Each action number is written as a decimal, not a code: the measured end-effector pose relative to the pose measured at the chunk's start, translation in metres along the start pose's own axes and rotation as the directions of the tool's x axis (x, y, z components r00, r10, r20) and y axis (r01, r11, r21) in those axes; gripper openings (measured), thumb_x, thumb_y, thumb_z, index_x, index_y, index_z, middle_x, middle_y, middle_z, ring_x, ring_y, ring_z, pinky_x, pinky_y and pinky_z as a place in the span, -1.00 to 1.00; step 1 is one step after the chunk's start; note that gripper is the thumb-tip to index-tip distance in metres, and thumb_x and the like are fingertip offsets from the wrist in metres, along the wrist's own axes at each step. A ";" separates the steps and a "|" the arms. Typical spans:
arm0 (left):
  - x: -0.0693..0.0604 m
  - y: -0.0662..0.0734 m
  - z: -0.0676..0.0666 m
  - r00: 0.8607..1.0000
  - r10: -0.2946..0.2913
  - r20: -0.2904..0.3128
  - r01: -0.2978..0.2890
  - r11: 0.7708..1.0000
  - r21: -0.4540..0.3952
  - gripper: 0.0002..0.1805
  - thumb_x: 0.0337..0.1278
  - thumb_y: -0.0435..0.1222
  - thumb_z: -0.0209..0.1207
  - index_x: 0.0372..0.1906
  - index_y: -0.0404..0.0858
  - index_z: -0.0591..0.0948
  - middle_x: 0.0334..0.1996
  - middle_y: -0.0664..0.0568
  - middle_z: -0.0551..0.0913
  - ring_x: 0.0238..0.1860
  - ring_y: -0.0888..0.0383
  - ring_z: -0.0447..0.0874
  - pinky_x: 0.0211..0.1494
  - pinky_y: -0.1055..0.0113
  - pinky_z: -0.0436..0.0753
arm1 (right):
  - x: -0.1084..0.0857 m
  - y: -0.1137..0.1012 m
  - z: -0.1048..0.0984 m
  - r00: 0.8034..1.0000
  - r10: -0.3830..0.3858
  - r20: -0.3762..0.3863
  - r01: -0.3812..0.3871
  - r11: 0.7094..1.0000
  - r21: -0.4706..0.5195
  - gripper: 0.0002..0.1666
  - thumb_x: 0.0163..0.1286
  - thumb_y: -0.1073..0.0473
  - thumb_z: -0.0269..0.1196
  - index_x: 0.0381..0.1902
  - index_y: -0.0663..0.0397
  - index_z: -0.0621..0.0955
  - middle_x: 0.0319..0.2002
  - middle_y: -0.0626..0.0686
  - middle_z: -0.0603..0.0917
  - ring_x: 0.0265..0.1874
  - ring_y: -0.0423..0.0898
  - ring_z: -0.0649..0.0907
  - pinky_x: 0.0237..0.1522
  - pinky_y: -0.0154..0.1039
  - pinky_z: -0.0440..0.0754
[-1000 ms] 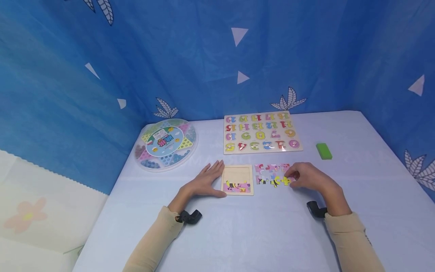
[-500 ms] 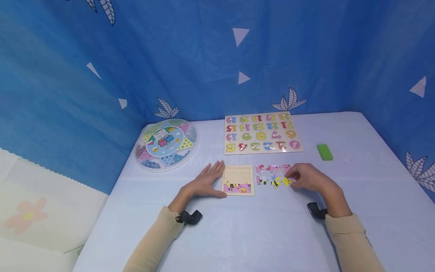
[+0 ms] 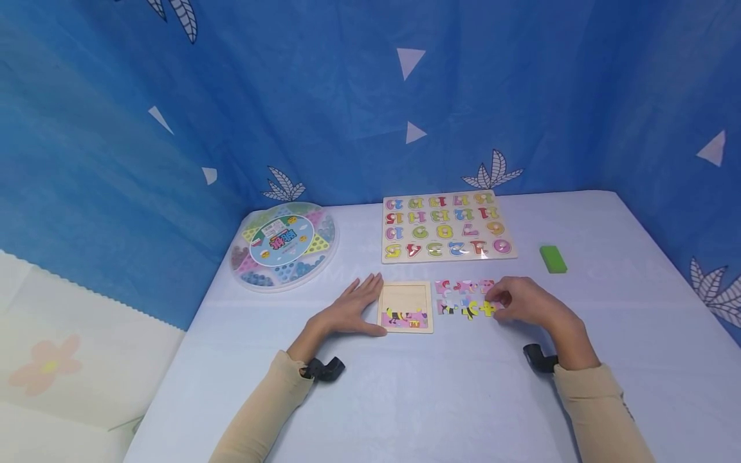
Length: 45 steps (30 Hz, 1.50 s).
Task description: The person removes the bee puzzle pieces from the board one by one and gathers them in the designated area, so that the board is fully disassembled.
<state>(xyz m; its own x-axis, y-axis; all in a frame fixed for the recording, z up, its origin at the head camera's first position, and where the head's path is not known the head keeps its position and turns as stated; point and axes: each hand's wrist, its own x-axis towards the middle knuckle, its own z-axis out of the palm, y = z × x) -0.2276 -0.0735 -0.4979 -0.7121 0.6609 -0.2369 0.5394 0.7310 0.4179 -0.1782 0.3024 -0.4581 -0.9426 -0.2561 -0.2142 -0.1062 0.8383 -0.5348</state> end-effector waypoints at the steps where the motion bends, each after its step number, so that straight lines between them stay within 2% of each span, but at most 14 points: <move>1: 0.000 0.000 0.000 1.000 0.000 -0.001 0.000 1.000 0.000 0.27 -0.08 0.30 0.26 0.57 -0.17 -0.17 0.59 0.10 -0.27 0.59 0.21 -0.42 0.63 0.16 -0.34 | 0.000 0.000 0.000 1.000 -0.004 -0.002 0.004 1.000 0.002 -0.57 -0.02 0.27 0.51 -0.13 0.25 0.69 -0.27 0.06 0.66 -0.32 -0.09 0.52 -0.36 -0.41 0.59; 9: 0.001 -0.001 -0.001 1.000 -0.009 0.003 0.009 1.000 0.017 0.27 -0.07 0.31 0.26 0.57 -0.16 -0.17 0.59 0.10 -0.27 0.59 0.21 -0.42 0.63 0.17 -0.34 | 0.002 -0.010 0.002 1.000 -0.008 -0.011 0.009 0.999 0.035 -0.53 -0.03 0.23 0.53 -0.12 0.26 0.68 -0.30 0.05 0.66 -0.33 -0.10 0.52 -0.37 -0.38 0.59; 18: -0.002 0.000 0.002 1.000 -0.012 -0.001 0.012 1.000 0.000 0.26 -0.08 0.30 0.26 0.57 -0.15 -0.16 0.59 0.11 -0.26 0.59 0.21 -0.41 0.63 0.16 -0.34 | 0.008 -0.019 0.008 1.000 -0.020 -0.007 0.020 0.999 0.027 -0.55 -0.04 0.22 0.54 -0.13 0.20 0.70 -0.29 0.02 0.68 -0.35 -0.12 0.54 -0.33 -0.38 0.61; 25: 0.000 0.001 0.002 1.000 -0.015 -0.007 0.015 1.000 -0.005 0.26 -0.07 0.30 0.26 0.57 -0.15 -0.16 0.59 0.12 -0.27 0.59 0.22 -0.42 0.63 0.16 -0.34 | 0.011 -0.028 0.012 0.999 -0.041 0.015 0.040 0.999 0.024 -0.55 -0.03 0.21 0.54 -0.14 0.20 0.70 -0.28 0.02 0.68 -0.33 -0.12 0.54 -0.28 -0.31 0.62; 31: 0.002 0.001 0.002 1.000 -0.019 -0.002 0.019 1.000 0.019 0.26 -0.07 0.31 0.25 0.57 -0.14 -0.17 0.59 0.13 -0.27 0.59 0.23 -0.42 0.63 0.18 -0.35 | 0.013 -0.039 0.016 0.997 -0.073 0.023 0.073 0.997 0.023 -0.55 -0.01 0.19 0.53 -0.11 0.18 0.69 -0.27 -0.01 0.68 -0.33 -0.13 0.52 -0.31 -0.35 0.61; 39: 0.001 0.002 0.000 1.000 -0.022 -0.003 0.022 1.000 0.003 0.26 -0.08 0.31 0.26 0.57 -0.14 -0.17 0.59 0.14 -0.27 0.59 0.23 -0.43 0.63 0.18 -0.36 | 0.026 -0.062 0.023 0.995 -0.091 0.042 0.089 0.995 0.046 -0.58 0.02 0.22 0.51 -0.12 0.16 0.69 -0.27 -0.02 0.68 -0.33 -0.13 0.54 -0.25 -0.30 0.63; 45: 0.001 0.002 0.001 1.000 -0.025 -0.004 0.025 1.000 0.006 0.27 -0.08 0.31 0.26 0.57 -0.15 -0.16 0.59 0.13 -0.26 0.59 0.23 -0.42 0.63 0.18 -0.36 | 0.038 -0.074 0.033 0.991 -0.125 0.058 0.120 0.990 0.073 -0.60 0.05 0.22 0.50 -0.11 0.13 0.70 -0.30 -0.03 0.67 -0.34 -0.13 0.53 -0.29 -0.35 0.61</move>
<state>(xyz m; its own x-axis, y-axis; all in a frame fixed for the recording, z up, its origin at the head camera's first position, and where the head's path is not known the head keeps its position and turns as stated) -0.2266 -0.0712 -0.4981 -0.7273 0.6416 -0.2438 0.5239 0.7484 0.4068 -0.1954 0.2151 -0.4535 -0.9022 -0.3859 -0.1929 -0.1953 0.7640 -0.6149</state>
